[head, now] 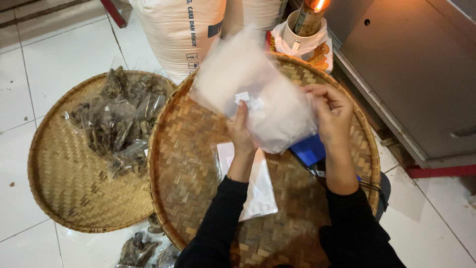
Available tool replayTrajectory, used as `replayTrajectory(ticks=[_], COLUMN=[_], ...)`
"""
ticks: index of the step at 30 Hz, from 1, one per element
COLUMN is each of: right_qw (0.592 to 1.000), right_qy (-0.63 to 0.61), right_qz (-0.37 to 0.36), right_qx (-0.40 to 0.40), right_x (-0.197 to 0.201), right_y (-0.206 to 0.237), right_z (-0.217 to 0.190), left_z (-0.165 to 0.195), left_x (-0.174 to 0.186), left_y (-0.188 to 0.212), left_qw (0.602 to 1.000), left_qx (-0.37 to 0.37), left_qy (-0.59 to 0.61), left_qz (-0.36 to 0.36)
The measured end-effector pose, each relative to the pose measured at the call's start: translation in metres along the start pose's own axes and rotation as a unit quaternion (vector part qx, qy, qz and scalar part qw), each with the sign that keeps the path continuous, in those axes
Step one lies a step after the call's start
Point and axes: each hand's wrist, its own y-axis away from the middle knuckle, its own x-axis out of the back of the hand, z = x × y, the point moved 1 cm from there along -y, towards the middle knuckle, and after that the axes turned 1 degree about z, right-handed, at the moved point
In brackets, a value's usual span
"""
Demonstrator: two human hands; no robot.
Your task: The person sits on the floor and uses a handheld bag-tape sealer to seal the open ends of clear plastic bags holding white packaged items. They feed each bag's edge into the sealer, press the tape down, and set the sealed bags on a woven bamboo tray.
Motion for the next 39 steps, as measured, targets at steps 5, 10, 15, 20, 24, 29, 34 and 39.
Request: replayTrajectory(ticks=[5,10,15,20,24,29,34,39], right_qw=[0.968,0.861,0.873,0.908,0.932,0.970,0.988,0.985], right_qy=[-0.249,-0.502,-0.472,-0.411,-0.344,-0.098,-0.142,-0.012], right_qz=[0.008,-0.011,-0.094,0.022,-0.034,-0.209,-0.040,-0.161], right_qx=[0.022,-0.083,-0.084,-0.086,-0.107,-0.072,-0.053,-0.066], right_x=[-0.011,-0.055,-0.065,-0.045,-0.023,-0.031,-0.036,-0.027], right_y=[0.007,0.038,0.057,0.054,0.063,0.084,0.083,0.070], right_z=[0.008,0.020,0.043,0.081,0.113,0.138,0.117,0.084], left_z=[-0.014,-0.001,-0.007,0.003,0.039,0.016,0.013,0.078], left_x=[0.016,0.038,0.045,0.067,0.110,0.114,0.054,-0.009], left_y=[0.002,0.026,0.043,0.028,-0.010,-0.004,0.028,0.008], left_qw=[0.995,0.778,0.842,0.927,0.902,0.948,0.964,0.995], left_qx=[-0.025,-0.441,-0.421,-0.289,-0.368,-0.262,-0.173,0.011], left_qy=[-0.037,-0.448,-0.310,-0.228,-0.222,-0.042,-0.186,0.080], left_qz=[0.086,0.008,-0.137,-0.071,-0.035,-0.178,-0.074,-0.057])
